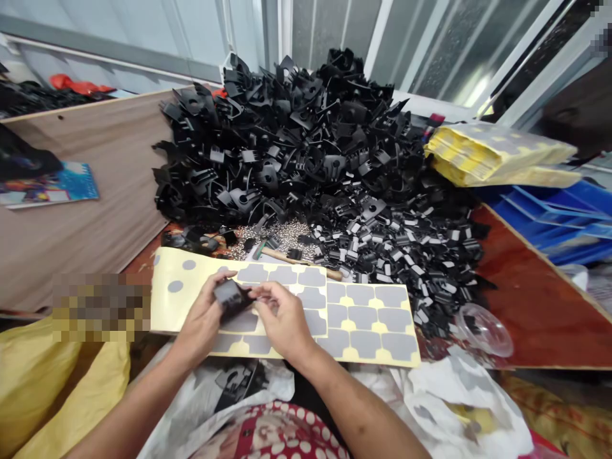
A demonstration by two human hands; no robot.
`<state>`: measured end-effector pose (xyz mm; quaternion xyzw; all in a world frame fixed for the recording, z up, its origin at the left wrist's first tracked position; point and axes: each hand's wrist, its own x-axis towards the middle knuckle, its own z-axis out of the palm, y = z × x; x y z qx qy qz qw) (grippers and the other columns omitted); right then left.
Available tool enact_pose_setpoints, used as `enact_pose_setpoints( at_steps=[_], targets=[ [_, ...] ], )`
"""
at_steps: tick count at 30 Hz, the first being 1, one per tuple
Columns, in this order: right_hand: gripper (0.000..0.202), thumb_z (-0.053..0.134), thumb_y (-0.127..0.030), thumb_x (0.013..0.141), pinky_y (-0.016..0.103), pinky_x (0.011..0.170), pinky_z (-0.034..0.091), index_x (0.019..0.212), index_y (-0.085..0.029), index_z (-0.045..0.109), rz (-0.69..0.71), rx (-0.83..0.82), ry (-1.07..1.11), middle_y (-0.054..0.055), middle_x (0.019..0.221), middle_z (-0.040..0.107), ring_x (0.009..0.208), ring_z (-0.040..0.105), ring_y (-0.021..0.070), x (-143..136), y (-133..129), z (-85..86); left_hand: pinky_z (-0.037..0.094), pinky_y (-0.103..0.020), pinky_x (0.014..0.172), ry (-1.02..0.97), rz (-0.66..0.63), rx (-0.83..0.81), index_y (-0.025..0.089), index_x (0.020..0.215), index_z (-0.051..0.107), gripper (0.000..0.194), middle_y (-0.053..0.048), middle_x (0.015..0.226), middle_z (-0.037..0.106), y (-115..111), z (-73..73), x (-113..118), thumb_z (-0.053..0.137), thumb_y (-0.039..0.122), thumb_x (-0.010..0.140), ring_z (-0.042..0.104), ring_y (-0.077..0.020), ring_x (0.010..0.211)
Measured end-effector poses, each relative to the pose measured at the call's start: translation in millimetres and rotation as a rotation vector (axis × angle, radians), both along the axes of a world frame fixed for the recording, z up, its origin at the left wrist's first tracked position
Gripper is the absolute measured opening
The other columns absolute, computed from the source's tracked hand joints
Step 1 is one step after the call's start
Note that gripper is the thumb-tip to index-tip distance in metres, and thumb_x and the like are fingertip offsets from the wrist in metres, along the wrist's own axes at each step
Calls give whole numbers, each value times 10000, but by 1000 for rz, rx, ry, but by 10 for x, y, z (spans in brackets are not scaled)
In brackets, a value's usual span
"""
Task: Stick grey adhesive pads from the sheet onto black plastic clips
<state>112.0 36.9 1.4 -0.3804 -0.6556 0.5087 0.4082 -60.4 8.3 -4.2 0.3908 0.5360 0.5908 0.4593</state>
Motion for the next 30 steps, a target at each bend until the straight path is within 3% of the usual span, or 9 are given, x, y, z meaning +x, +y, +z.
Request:
enact_pose_setpoints(
  at_steps=[3, 7, 11, 14, 16, 19, 22, 25, 30],
  targets=[
    [287, 535, -46, 897, 312, 861, 546, 1059, -228, 687, -15, 216, -236, 51, 1073, 689, 963, 663, 185, 96, -133, -147, 645, -396, 764, -236, 44, -138, 295, 1220, 553, 444, 18, 981, 575, 88, 73, -74, 726, 263, 813, 651, -155, 781],
    [306, 535, 15, 852, 389, 948, 512, 1000, -214, 674, 23, 337, -347, 69, 1085, 693, 1051, 621, 232, 91, -279, -309, 651, -338, 631, -253, -88, -249, 292, 1238, 550, 618, 2, 1011, 577, 298, 126, -110, 725, 69, 688, 674, -147, 736],
    [250, 566, -19, 844, 392, 967, 514, 936, -213, 694, 95, 122, -241, 47, 1029, 740, 1036, 649, 224, 131, -246, -239, 625, -293, 564, -243, -166, -304, 288, 1255, 511, 621, -5, 932, 612, 465, 43, -127, 706, 36, 721, 738, -192, 710],
    [144, 600, -141, 890, 369, 926, 551, 978, -206, 694, 378, -165, -58, 44, 1004, 764, 977, 703, 207, 249, -212, 23, 620, -295, 557, -290, -191, -288, 276, 1230, 520, 615, -17, 953, 626, 494, -1, -173, 747, 46, 707, 748, -208, 719],
    [147, 635, -202, 889, 375, 939, 548, 1029, -206, 680, 507, -221, 14, 44, 1010, 769, 980, 708, 209, 313, -212, 204, 617, -294, 564, -300, -192, -271, 275, 1227, 533, 629, -19, 987, 629, 457, 12, -201, 774, 59, 688, 737, -196, 720],
    [185, 653, -162, 829, 359, 953, 523, 1005, -220, 661, 269, -31, -29, 25, 994, 733, 982, 676, 199, 321, -184, 314, 611, -279, 639, -363, -208, -213, 300, 1262, 559, 628, -5, 1026, 626, 303, 87, -192, 824, 141, 716, 695, -153, 759],
    [169, 616, -144, 826, 318, 870, 525, 974, -225, 632, -64, 104, -50, -2, 886, 678, 879, 656, 172, 252, -98, 217, 577, -260, 670, -505, -227, -213, 318, 1294, 592, 517, -12, 1046, 642, 83, 179, -96, 802, 339, 822, 649, -137, 777],
    [172, 620, -161, 831, 311, 852, 528, 990, -227, 631, -118, 106, -11, -8, 860, 670, 859, 657, 167, 184, -27, 83, 564, -295, 648, -632, -224, -250, 296, 1300, 613, 476, -58, 1097, 671, -85, 227, 44, 723, 489, 879, 661, -195, 821],
    [146, 630, -173, 826, 314, 832, 551, 962, -225, 641, -124, 95, 13, -1, 864, 680, 848, 660, 169, 139, -32, 11, 599, -379, 676, -706, -250, -232, 287, 1264, 633, 408, -77, 1195, 665, -150, 201, 171, 682, 488, 912, 668, -238, 882]
  ],
)
